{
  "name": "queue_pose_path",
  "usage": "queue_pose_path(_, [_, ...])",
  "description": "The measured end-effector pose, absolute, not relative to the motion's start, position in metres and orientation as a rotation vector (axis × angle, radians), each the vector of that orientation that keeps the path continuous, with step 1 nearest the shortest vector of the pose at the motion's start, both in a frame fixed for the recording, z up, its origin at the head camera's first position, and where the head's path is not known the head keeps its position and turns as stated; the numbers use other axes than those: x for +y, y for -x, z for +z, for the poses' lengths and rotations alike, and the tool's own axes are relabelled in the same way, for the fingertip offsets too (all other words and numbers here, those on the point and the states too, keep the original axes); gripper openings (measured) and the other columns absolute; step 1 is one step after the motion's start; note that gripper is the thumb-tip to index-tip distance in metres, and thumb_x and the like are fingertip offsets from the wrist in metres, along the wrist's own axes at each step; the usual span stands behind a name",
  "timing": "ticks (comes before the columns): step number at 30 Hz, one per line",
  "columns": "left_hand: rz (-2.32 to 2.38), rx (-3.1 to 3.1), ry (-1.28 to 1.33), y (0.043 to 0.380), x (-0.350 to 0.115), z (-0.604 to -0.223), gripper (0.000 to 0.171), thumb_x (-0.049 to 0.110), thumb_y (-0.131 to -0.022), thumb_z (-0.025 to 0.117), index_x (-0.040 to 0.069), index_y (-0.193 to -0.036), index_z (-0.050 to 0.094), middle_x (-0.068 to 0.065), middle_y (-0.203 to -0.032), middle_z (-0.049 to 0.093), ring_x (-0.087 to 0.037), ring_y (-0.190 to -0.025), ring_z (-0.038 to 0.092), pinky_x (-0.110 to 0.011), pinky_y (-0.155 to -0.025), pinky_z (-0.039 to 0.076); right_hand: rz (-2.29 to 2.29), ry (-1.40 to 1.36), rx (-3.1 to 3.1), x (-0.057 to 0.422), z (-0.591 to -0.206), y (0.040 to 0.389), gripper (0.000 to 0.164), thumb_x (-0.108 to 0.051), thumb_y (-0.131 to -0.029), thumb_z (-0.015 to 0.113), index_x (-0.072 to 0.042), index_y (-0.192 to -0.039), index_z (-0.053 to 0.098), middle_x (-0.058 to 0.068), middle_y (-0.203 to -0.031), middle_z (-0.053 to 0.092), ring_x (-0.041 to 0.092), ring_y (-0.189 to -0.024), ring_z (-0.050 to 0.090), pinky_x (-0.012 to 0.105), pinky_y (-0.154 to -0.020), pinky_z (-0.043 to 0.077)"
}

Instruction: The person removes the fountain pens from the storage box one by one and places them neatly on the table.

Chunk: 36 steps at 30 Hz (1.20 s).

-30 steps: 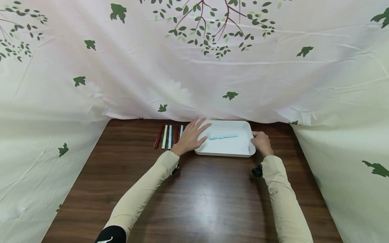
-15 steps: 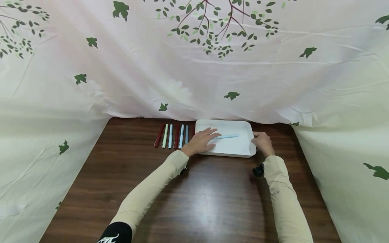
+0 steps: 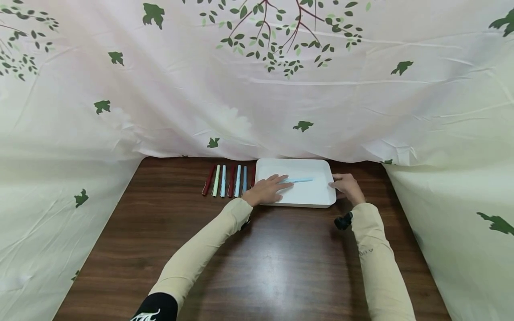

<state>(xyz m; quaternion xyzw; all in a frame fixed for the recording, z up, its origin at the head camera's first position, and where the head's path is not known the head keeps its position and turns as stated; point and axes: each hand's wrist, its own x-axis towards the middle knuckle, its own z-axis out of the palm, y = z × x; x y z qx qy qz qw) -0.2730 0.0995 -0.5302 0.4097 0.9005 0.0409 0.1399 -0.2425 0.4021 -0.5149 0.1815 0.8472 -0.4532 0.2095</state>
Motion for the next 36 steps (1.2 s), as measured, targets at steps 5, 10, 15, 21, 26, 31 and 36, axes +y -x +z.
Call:
queue_pose_path(5, [0.072,2.599,-1.161,0.271,0.103,-0.526,0.050,0.028,-0.104,0.043,0.026,-0.153,0.033,0.003,-0.164,0.022,-0.022,-0.148,0.029,-0.045,-0.109,0.042,-1.287,-0.465,2.322,0.405,-0.514,0.243,0.061,-0.017,-0.100,0.054,0.001,-0.152,0.027,0.031,-0.154,0.030,0.037,-0.122,0.053,0.043,-0.085,0.058])
queue_pose_path(10, [0.110,2.711,-1.204,0.270,0.104,-0.528,0.032,0.024,-0.101,0.053,0.023,-0.133,0.060,0.001,-0.138,0.057,-0.017,-0.120,0.059,-0.034,-0.083,0.055,-1.316,-0.439,2.288,0.409,-0.513,0.242,0.064,-0.022,-0.101,0.054,-0.001,-0.154,0.024,0.030,-0.154,0.030,0.038,-0.130,0.047,0.042,-0.088,0.057])
queue_pose_path(15, [0.165,2.878,-1.170,0.271,0.102,-0.534,0.014,0.023,-0.098,0.060,0.023,-0.099,0.074,0.005,-0.100,0.068,-0.010,-0.086,0.065,-0.026,-0.066,0.053,-1.337,-0.422,2.283,0.409,-0.513,0.242,0.065,-0.023,-0.101,0.054,0.001,-0.153,0.024,0.031,-0.153,0.032,0.039,-0.133,0.044,0.042,-0.089,0.057])
queue_pose_path(21, [0.211,2.984,-1.085,0.272,0.100,-0.538,0.019,0.019,-0.098,0.058,0.020,-0.081,0.065,0.005,-0.079,0.064,-0.007,-0.065,0.051,-0.022,-0.054,0.038,-1.334,-0.453,2.287,0.408,-0.513,0.242,0.064,-0.022,-0.101,0.054,0.000,-0.153,0.024,0.030,-0.153,0.032,0.039,-0.132,0.045,0.042,-0.089,0.057])
queue_pose_path(26, [0.187,3.010,-1.011,0.270,0.101,-0.535,0.008,0.010,-0.099,0.054,0.015,-0.094,0.057,0.001,-0.075,0.065,-0.009,-0.061,0.055,-0.023,-0.050,0.039,-1.339,-0.467,2.274,0.407,-0.513,0.242,0.064,-0.021,-0.101,0.053,0.000,-0.154,0.023,0.030,-0.154,0.031,0.041,-0.135,0.043,0.043,-0.091,0.055])
queue_pose_path(31, [0.120,3.013,-0.944,0.266,0.103,-0.532,0.006,0.014,-0.098,0.057,0.016,-0.095,0.062,0.002,-0.078,0.067,-0.010,-0.066,0.062,-0.024,-0.050,0.044,-1.318,-0.478,2.285,0.405,-0.514,0.240,0.062,-0.021,-0.102,0.051,0.001,-0.153,0.024,0.032,-0.153,0.031,0.041,-0.133,0.044,0.044,-0.092,0.055])
queue_pose_path(36, [0.043,3.017,-0.867,0.264,0.105,-0.532,0.008,0.017,-0.096,0.061,0.017,-0.093,0.068,0.002,-0.081,0.067,-0.014,-0.071,0.064,-0.028,-0.057,0.050,-1.309,-0.492,2.300,0.403,-0.515,0.238,0.062,-0.021,-0.102,0.050,0.001,-0.153,0.024,0.032,-0.151,0.034,0.041,-0.130,0.047,0.043,-0.091,0.056])
